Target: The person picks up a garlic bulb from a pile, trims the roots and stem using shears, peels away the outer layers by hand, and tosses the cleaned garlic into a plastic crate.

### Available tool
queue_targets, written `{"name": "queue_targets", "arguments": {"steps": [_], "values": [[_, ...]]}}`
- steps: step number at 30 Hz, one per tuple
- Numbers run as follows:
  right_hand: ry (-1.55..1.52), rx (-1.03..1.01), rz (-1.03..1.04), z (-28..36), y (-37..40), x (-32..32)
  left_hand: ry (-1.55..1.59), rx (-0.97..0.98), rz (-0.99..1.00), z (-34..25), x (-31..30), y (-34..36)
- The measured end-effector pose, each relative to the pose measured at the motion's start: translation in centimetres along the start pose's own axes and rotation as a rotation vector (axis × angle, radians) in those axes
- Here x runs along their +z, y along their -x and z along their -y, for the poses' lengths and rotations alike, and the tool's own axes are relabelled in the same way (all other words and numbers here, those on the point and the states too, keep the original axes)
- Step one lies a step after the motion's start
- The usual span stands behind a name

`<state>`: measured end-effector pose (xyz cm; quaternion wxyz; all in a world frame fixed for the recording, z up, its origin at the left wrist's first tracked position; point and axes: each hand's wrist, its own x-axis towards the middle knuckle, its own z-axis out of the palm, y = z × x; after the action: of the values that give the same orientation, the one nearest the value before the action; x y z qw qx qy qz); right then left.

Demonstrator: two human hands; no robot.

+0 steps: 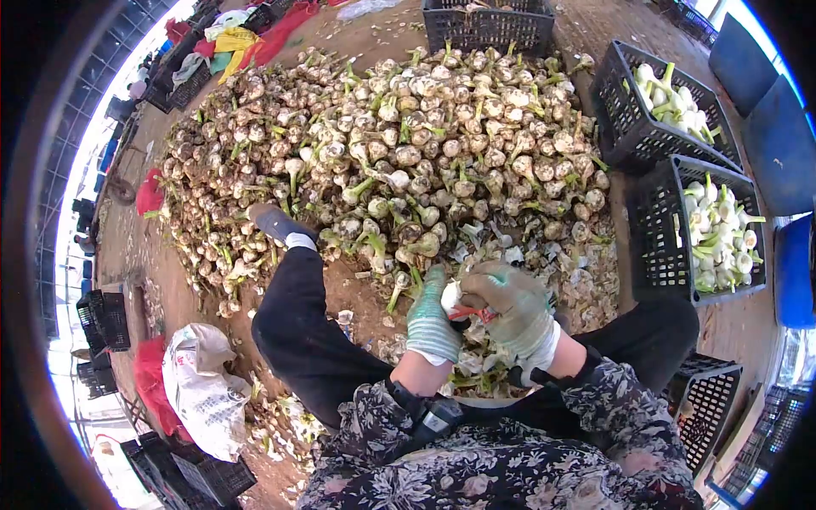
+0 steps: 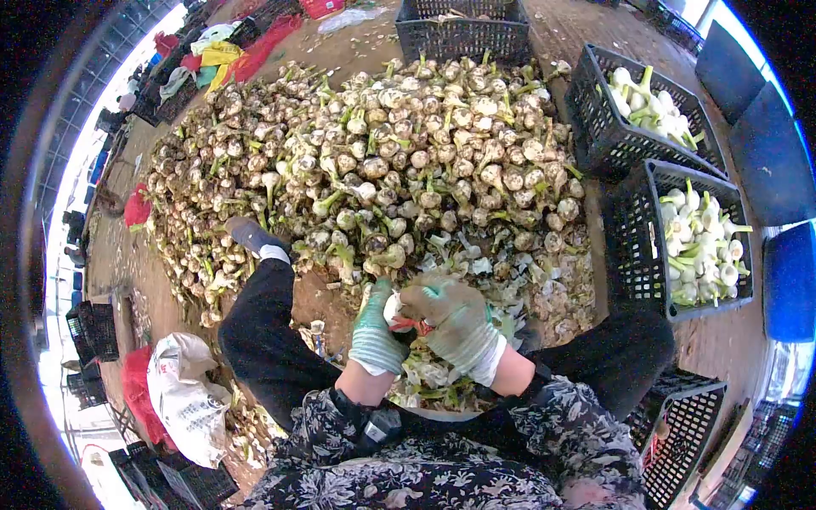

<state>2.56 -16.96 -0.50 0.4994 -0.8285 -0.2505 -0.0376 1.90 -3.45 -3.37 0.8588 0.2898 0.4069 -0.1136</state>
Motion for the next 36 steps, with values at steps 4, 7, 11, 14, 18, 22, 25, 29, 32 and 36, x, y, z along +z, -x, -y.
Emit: {"name": "queue_targets", "arguments": {"steps": [4, 7, 11, 14, 18, 22, 25, 29, 32, 36], "values": [[-0.072, 0.01, 0.538, 2.8, 1.8, -1.6, 0.128, -0.093, -0.051, -0.9, -1.5, -2.0], [-0.399, 0.56, 0.373, 1.7, 1.3, -2.8, -0.015, 0.087, -0.104, -0.7, 0.1, -0.5], [-0.22, 0.185, -0.012, -0.3, 1.4, -0.3, -0.352, 0.295, -0.137, 1.4, 0.5, -1.4], [-0.8, 0.703, 0.019, -2.8, 2.2, -1.6, -0.337, 0.294, -0.237, -1.3, 2.5, 0.4], [-1.511, 0.692, -0.611, -1.7, 1.2, -8.3, -0.269, 0.282, -0.205, -1.9, 1.9, -0.4], [-1.84, -0.066, -0.404, -5.4, 2.3, -16.9, -0.128, 0.122, -0.135, -1.7, 0.3, -2.3], [-1.368, 0.753, -0.659, -13.0, -1.0, -14.8, -0.075, 0.096, -0.15, -1.7, -0.1, -3.7], [-0.382, 0.939, -0.405, -32.5, -1.3, -4.1, -0.169, 0.079, -0.09, -1.8, 0.8, -3.3], [-0.103, 0.953, -0.237, -35.1, -2.7, -1.6, -0.197, 0.003, -0.047, -1.4, -0.4, -3.9], [-0.171, 0.966, -0.063, -36.2, -1.0, 1.9, -0.194, -0.113, 0.002, -0.6, -1.3, -5.3]]}}
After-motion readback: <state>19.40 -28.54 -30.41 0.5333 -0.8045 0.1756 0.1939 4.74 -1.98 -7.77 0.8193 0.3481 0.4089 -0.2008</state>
